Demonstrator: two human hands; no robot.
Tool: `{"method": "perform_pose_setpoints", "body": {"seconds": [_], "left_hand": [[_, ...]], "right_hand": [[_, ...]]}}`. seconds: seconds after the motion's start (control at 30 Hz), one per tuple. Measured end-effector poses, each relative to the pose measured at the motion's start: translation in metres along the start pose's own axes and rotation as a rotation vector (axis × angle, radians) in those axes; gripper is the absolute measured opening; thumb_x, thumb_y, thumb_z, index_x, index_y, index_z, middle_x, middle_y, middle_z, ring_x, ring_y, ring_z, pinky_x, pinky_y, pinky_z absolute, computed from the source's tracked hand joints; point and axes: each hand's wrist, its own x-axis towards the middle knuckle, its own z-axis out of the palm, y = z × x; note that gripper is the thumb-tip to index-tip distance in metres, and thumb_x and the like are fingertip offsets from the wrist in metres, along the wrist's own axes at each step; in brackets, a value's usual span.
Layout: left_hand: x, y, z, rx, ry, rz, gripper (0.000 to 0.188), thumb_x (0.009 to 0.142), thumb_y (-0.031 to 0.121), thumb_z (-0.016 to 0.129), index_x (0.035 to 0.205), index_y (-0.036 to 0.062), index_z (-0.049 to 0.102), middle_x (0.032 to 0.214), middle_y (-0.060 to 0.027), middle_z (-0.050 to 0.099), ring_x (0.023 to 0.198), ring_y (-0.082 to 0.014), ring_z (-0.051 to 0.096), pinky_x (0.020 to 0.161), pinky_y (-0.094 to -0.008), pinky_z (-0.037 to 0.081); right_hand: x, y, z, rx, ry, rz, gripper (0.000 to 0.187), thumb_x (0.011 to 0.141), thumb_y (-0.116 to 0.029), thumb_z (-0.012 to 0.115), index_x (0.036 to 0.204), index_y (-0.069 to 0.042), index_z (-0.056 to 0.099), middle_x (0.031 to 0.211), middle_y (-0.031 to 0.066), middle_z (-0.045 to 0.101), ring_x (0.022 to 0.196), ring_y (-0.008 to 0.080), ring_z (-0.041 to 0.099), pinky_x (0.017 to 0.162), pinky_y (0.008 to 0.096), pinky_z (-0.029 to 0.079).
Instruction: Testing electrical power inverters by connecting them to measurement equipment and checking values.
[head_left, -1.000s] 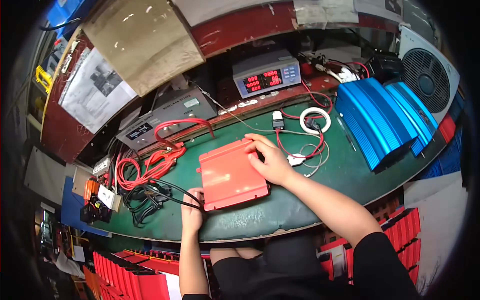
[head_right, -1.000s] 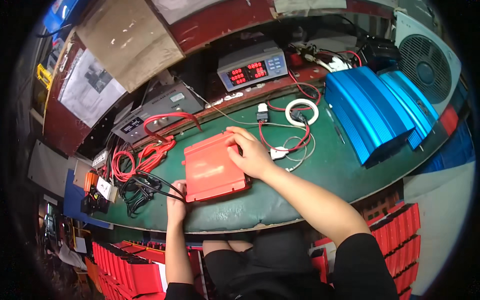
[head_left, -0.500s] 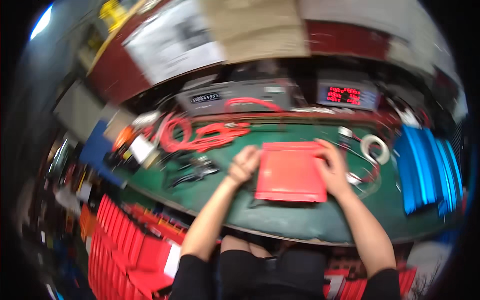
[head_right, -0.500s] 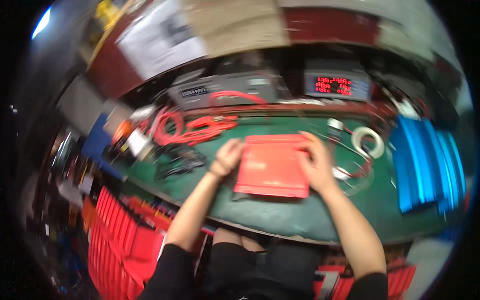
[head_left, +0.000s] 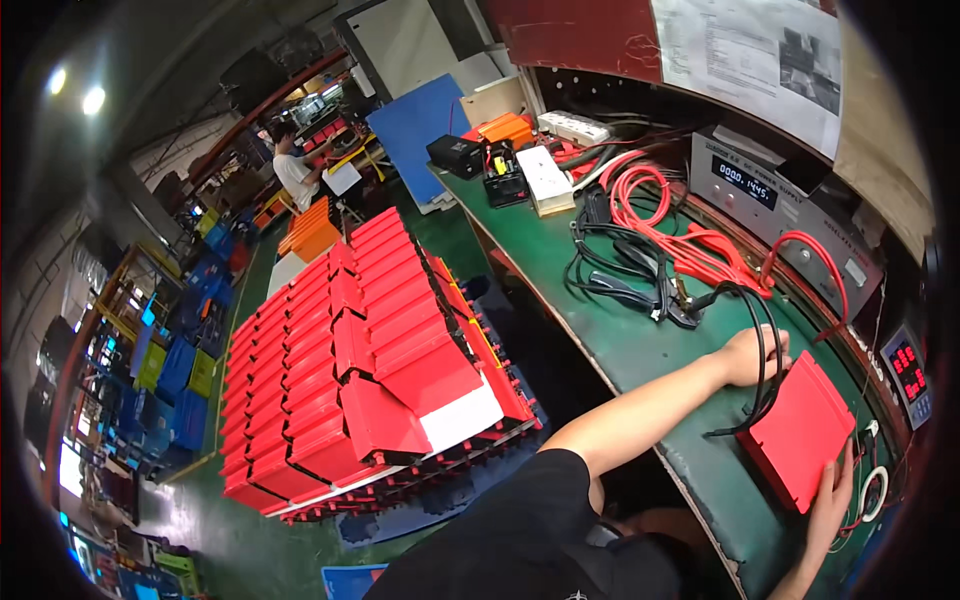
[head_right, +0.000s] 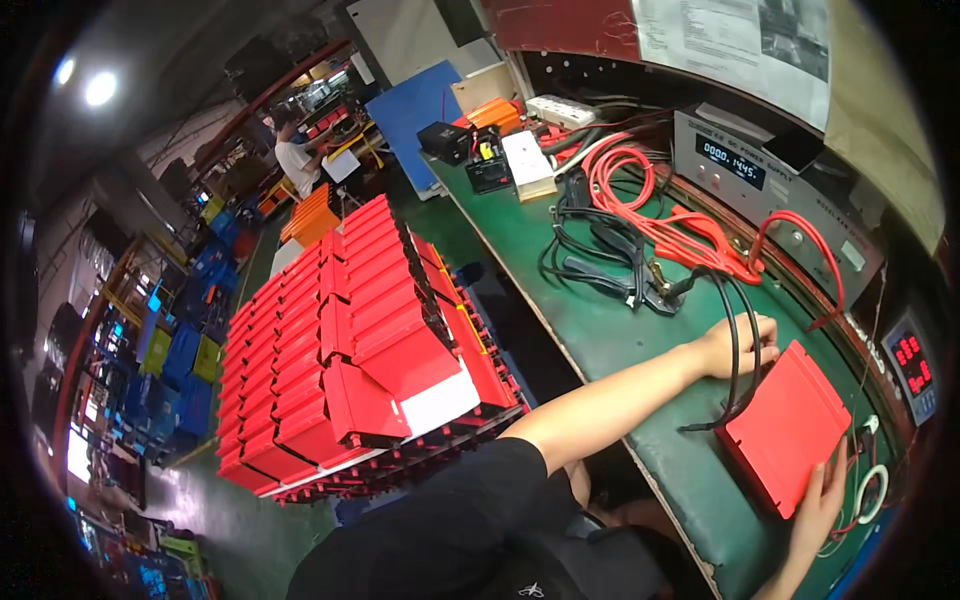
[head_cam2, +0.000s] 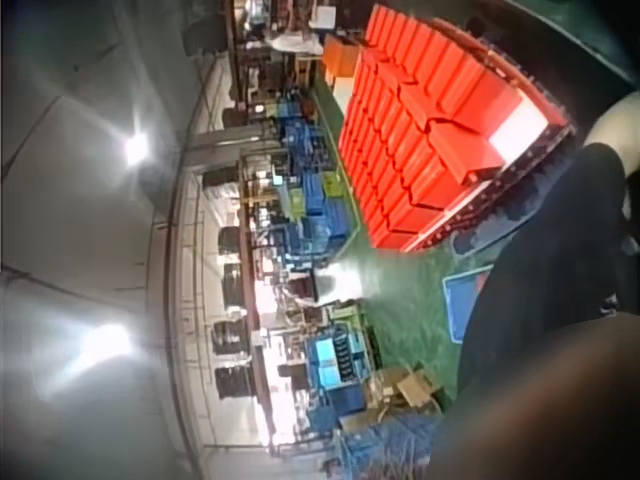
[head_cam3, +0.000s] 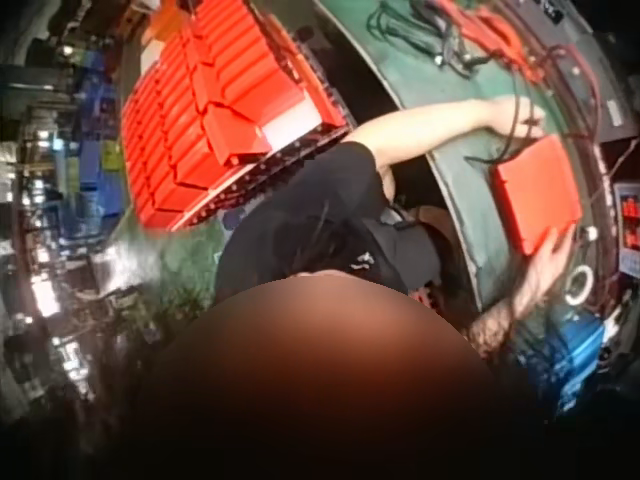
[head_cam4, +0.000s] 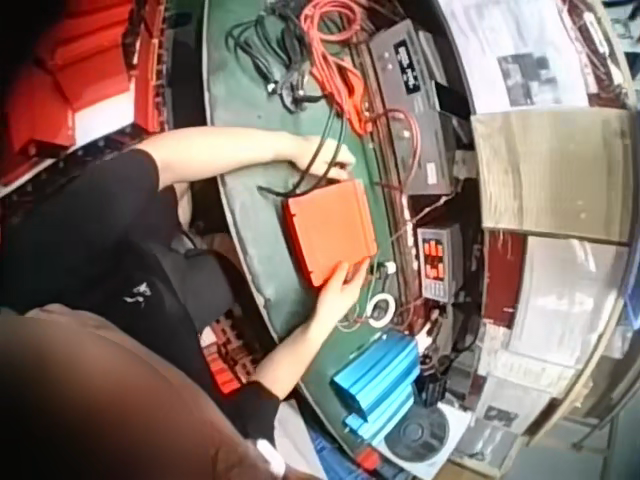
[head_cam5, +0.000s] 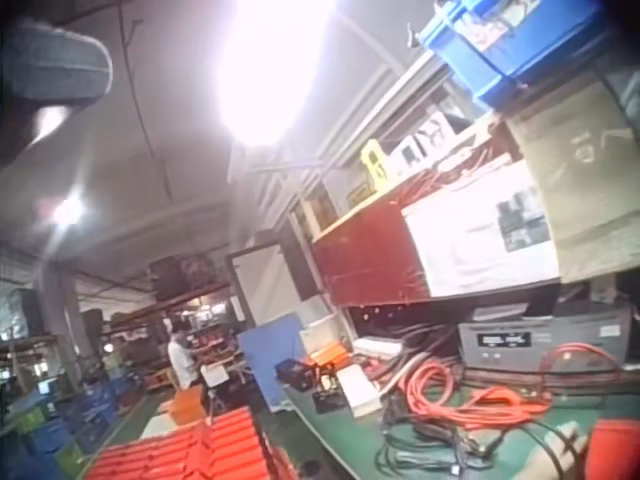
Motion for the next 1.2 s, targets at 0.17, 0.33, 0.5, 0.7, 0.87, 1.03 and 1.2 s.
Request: {"method": "perform_pose_setpoints", "body": {"seconds": [0.17,0.33,0.5,0.7,0.87,1.03,1.2], "left_hand": [[0.003,-0.006,0.002,-0.034,-0.022,-0.037,0.021,0.088,0.023,0.064,0.083,0.0043,0.056,0.078,-0.0126,0.062,0.081,-0.0325,0.061,0.072,-0.0432,0.048],[0.003,0.001,0.001,-0.057,0.018,-0.062,0.025,0.085,0.026,0.066,0.083,0.0017,0.061,0.078,-0.0175,0.064,0.079,-0.0370,0.066,0.070,-0.0452,0.051],[-0.003,0.000,-0.003,-0.040,0.009,-0.077,0.025,0.086,0.026,0.064,0.082,0.0019,0.059,0.079,-0.0172,0.064,0.079,-0.0365,0.066,0.070,-0.0454,0.051],[-0.002,0.004,-0.002,-0.028,0.016,-0.104,0.025,0.088,0.027,0.064,0.087,0.0024,0.057,0.078,-0.0198,0.063,0.081,-0.0405,0.064,0.070,-0.0484,0.050],[0.009,-0.009,0.026,0.035,-0.014,-0.035,0.022,0.089,0.024,0.061,0.085,0.0043,0.053,0.080,-0.0224,0.056,0.079,-0.0440,0.057,0.064,-0.0484,0.045],[-0.019,-0.063,-0.004,0.267,0.074,0.151,0.028,0.094,0.021,0.066,0.114,0.0012,0.062,0.097,-0.0171,0.065,0.086,-0.0341,0.063,0.078,-0.0394,0.054],[0.000,-0.021,-0.006,0.009,-0.116,-0.046,0.025,0.101,0.023,0.052,0.094,-0.0006,0.050,0.082,-0.0172,0.051,0.074,-0.0315,0.049,0.070,-0.0389,0.045]], "right_hand": [[0.005,0.008,-0.023,-0.260,-0.128,0.246,0.037,0.105,-0.033,0.048,0.114,0.003,0.053,0.075,0.0072,0.063,0.064,0.0109,0.060,0.054,0.0214,0.043],[-0.018,-0.010,-0.025,-0.056,-0.321,0.608,0.053,0.100,-0.053,0.050,0.088,-0.003,0.042,0.053,0.0120,0.053,0.031,0.0217,0.050,0.026,0.0302,0.034],[-0.011,-0.024,-0.025,-0.034,-0.541,0.583,0.063,0.100,-0.055,0.048,0.074,0.002,0.050,0.049,0.0153,0.055,0.032,0.0225,0.054,0.027,0.0287,0.036],[-0.009,-0.010,-0.022,0.052,-0.517,0.543,0.074,0.100,-0.056,0.046,0.057,0.004,0.053,0.046,0.0179,0.055,0.032,0.0225,0.055,0.026,0.0283,0.037],[-0.024,-0.046,-0.029,-0.008,-0.315,0.606,0.060,0.100,-0.049,0.053,0.066,0.000,0.057,0.045,0.0106,0.053,0.033,0.0191,0.051,0.031,0.0293,0.036],[0.003,-0.079,0.003,-0.155,-0.535,0.573,0.063,0.098,-0.052,0.057,0.055,-0.005,0.056,0.046,0.0050,0.053,0.037,0.0127,0.049,0.037,0.0291,0.036],[-0.002,-0.082,-0.009,-0.146,-0.573,0.660,0.076,0.098,-0.062,0.046,0.065,0.003,0.065,0.054,0.0103,0.062,0.045,0.0167,0.061,0.045,0.0293,0.049]]}}
